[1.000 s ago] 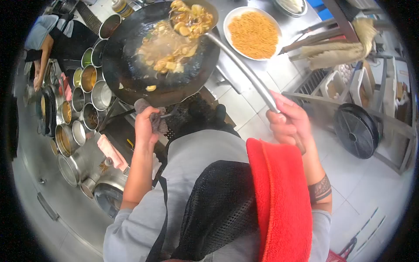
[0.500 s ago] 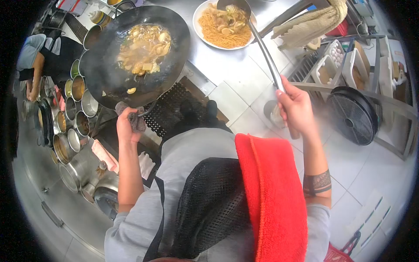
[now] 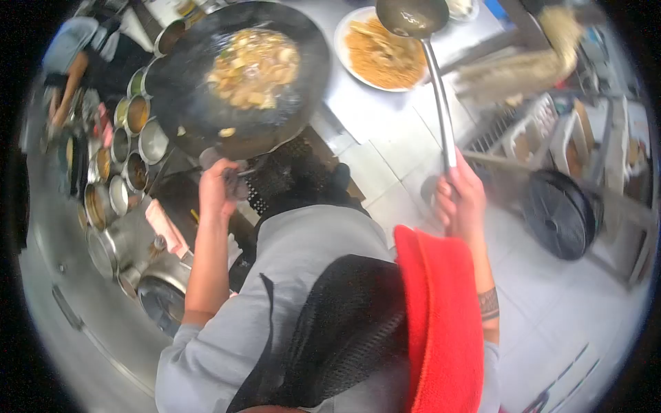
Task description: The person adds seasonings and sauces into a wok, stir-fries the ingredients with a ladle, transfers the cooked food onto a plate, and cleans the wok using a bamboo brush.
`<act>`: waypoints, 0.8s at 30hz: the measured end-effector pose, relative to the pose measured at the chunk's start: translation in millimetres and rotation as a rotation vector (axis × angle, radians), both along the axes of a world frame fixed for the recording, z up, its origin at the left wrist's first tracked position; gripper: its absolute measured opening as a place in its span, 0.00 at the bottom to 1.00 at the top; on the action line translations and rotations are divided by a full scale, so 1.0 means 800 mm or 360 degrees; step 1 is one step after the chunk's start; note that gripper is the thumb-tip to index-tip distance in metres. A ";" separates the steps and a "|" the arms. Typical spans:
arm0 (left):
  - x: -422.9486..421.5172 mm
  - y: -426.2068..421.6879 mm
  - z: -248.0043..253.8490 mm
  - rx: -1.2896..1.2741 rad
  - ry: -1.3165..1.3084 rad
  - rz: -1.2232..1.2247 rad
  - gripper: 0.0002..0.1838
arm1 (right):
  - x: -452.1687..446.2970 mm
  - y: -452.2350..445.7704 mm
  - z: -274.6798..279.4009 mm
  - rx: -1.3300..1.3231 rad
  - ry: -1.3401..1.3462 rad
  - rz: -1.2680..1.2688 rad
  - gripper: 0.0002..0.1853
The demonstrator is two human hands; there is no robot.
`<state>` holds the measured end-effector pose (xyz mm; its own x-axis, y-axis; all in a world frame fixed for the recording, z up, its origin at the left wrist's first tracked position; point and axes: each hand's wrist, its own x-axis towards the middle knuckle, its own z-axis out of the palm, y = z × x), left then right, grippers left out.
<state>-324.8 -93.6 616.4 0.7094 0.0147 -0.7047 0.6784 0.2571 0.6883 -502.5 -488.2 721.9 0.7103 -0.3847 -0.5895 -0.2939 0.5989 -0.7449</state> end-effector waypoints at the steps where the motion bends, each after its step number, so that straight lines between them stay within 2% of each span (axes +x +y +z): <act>1: 0.000 -0.004 0.007 0.0036 0.0014 -0.0019 0.04 | 0.004 -0.006 -0.009 0.0125 -0.0079 0.0072 0.30; 3: 0.004 -0.009 0.016 0.0092 -0.0045 -0.0048 0.03 | 0.036 0.005 0.001 0.0013 -0.0010 0.0340 0.29; 4: 0.005 -0.006 0.009 -0.0021 -0.0029 -0.0019 0.03 | 0.056 0.015 0.010 0.0016 -0.0012 0.0368 0.29; 6: 0.005 -0.011 0.017 -0.0046 -0.0049 0.0003 0.03 | 0.111 0.039 0.024 -0.0932 0.0344 0.1016 0.27; 7: 0.006 -0.012 0.020 -0.0069 -0.0071 0.0007 0.03 | 0.132 0.039 0.009 -0.0937 0.0338 0.1031 0.27; 9: 0.011 -0.009 0.017 -0.0045 -0.0061 0.0000 0.04 | 0.170 0.039 -0.040 -0.2518 -0.0529 0.1423 0.28; 11: 0.013 -0.008 0.010 -0.0077 -0.0091 -0.0028 0.04 | 0.196 0.042 -0.067 -0.2563 -0.0606 0.1468 0.29; 13: 0.021 -0.016 0.028 -0.0044 -0.0086 0.0030 0.04 | 0.206 0.062 -0.055 -0.2602 -0.0689 0.1507 0.29; 15: 0.027 -0.021 0.048 -0.0113 -0.0006 0.0145 0.09 | 0.186 0.103 0.008 -0.1071 0.0427 0.1488 0.27; 16: 0.029 -0.022 0.054 -0.0131 0.0025 0.0162 0.09 | 0.176 0.114 0.016 -0.0745 0.0506 0.1341 0.27; 17: 0.029 -0.020 0.051 -0.0130 0.0025 0.0176 0.09 | 0.172 0.124 0.028 -0.0746 0.0503 0.1356 0.27; 19: 0.028 -0.014 0.043 -0.0194 -0.0015 0.0052 0.03 | 0.170 0.143 0.054 0.0037 0.0630 0.1048 0.29; 21: 0.028 -0.011 0.041 -0.0213 -0.0009 0.0049 0.03 | 0.168 0.149 0.059 0.0177 0.0633 0.1030 0.29; 23: 0.028 -0.006 0.042 -0.0223 0.0004 0.0046 0.03 | 0.163 0.146 0.053 0.0596 0.0614 0.0943 0.26; 24: 0.028 -0.004 0.044 -0.0266 0.0008 0.0071 0.03 | 0.161 0.145 0.050 0.0608 0.0616 0.0956 0.26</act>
<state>-302.5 -96.8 651.4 0.7071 -0.0714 -0.7035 0.6670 0.3978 0.6300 -373.3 -372.4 761.5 0.4505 0.2754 -0.8492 -0.8412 0.4495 -0.3005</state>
